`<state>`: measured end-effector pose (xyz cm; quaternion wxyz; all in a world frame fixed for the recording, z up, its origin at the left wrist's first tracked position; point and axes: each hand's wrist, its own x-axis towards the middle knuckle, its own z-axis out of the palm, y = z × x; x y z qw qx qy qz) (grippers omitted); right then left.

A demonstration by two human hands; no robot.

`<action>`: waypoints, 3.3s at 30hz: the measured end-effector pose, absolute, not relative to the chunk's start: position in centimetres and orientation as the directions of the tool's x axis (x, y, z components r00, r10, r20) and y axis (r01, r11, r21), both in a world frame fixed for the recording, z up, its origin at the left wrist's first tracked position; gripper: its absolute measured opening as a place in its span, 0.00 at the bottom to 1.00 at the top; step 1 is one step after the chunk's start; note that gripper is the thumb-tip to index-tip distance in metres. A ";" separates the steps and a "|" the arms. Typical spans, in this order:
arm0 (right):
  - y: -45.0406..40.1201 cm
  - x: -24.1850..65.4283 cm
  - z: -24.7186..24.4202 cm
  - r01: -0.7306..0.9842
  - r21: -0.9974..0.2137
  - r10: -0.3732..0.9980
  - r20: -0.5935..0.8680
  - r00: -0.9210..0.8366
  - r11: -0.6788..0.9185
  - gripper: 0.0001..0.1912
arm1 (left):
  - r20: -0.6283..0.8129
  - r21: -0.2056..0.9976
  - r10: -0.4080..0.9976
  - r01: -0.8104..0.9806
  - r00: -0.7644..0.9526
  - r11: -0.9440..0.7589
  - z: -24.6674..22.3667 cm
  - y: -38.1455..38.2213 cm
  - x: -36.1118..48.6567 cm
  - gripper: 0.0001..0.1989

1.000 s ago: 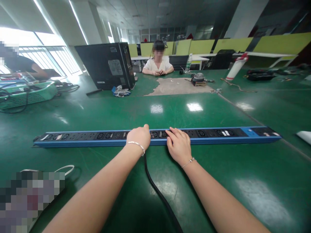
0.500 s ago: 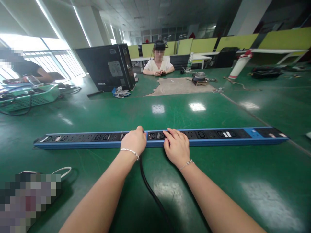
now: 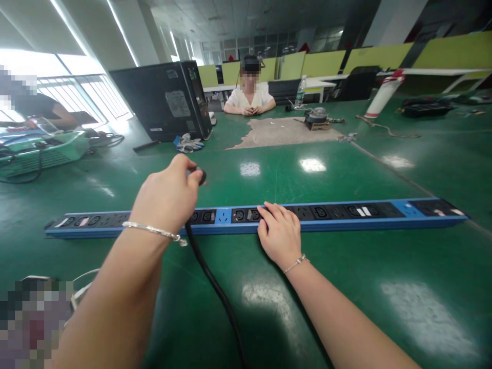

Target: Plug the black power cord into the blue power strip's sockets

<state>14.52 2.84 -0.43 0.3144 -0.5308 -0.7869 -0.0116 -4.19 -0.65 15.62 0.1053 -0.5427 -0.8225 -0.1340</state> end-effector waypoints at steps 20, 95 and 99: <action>3.0 14.6 -0.5 0.828 -0.344 0.822 0.525 -0.220 0.442 0.17 | -0.023 -0.035 0.894 0.894 -0.448 0.447 7.6 -2.1 -13.3 0.20; 2.6 14.8 -0.7 0.755 -0.347 0.785 0.517 -0.341 0.556 0.21 | 0.054 -0.011 0.931 0.932 -0.360 0.361 7.1 0.8 -2.4 0.16; 2.6 14.8 -0.8 0.750 -0.358 0.788 0.515 -0.338 0.556 0.22 | 0.053 -0.029 0.939 0.939 -0.341 0.342 7.0 0.7 -2.3 0.16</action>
